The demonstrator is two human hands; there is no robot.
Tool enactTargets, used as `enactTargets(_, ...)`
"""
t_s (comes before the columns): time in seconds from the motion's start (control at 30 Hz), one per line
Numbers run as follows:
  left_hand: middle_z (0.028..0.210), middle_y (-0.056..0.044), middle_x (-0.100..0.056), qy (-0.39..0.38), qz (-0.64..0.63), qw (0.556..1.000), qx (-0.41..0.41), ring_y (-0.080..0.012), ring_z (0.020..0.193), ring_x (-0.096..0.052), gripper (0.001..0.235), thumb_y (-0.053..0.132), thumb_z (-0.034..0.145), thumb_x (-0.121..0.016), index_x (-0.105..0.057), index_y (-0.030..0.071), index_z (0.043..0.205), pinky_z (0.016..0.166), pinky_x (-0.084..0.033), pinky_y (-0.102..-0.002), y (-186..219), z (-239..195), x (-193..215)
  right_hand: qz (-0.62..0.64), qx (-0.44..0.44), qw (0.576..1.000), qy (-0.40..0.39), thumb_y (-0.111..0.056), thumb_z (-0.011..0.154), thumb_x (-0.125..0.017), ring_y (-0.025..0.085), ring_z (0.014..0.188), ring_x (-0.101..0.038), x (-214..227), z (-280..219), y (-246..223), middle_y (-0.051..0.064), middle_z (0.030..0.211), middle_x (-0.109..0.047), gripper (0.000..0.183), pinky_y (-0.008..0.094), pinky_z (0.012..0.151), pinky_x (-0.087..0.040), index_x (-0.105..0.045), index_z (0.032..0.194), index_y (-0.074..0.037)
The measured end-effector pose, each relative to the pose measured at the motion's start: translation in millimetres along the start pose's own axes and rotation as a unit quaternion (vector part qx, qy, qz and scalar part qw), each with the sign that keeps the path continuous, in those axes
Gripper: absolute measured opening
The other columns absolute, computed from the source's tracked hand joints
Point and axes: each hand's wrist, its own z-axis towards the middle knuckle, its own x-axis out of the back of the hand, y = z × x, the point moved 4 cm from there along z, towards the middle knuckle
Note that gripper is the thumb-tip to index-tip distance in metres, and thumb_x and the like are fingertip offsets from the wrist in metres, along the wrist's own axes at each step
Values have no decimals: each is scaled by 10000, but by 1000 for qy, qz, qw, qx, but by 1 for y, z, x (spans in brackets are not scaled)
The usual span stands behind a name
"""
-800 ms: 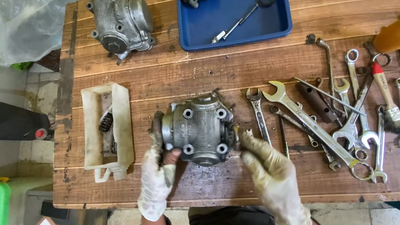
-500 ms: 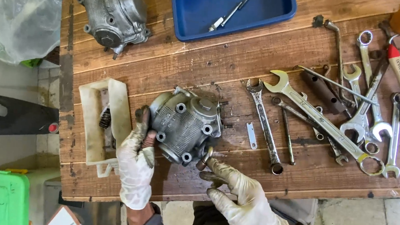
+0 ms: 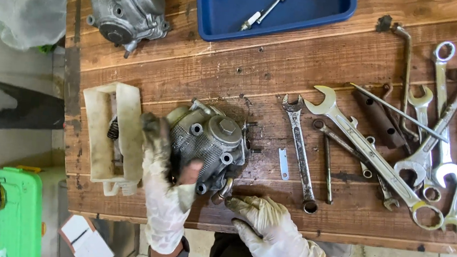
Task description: Cleaning and inspecting a motorcycle engine cylinder head using a pick tool and wrenches at a workbench.
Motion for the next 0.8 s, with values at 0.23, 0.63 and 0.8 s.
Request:
enactTargets(0.23, 1704, -201, -283, 36, 9, 996, 84, -361, 1633, -175, 763, 404, 958, -678, -369, 112, 1590, 1355, -141, -480, -3, -7, -16, -68, 71, 995, -15, -207, 994, -575, 303, 1092, -684, -7, -6, 11, 63, 1240, -688, 364, 428, 856, -541, -651, 1343, -136)
enactTargets(0.63, 1686, -234, -304, 64, 10, 993, 98, -399, 1622, -272, 784, 486, 933, -678, -438, 73, 1554, 1362, -240, -517, -5, -6, -19, -33, 111, 993, -19, -92, 989, -582, 341, 1049, -693, 2, 9, 4, 123, 1222, -691, 323, 474, 883, -552, -641, 1300, -30)
enactTargets(0.8, 1683, -237, -310, 74, 0, 993, 89, -414, 1630, -270, 773, 509, 947, -681, -443, 97, 1557, 1375, -269, -547, -3, -7, -19, -66, 93, 993, -26, -153, 990, -592, 327, 1074, -683, -4, 1, 11, 96, 1216, -683, 334, 451, 874, -549, -662, 1307, -77)
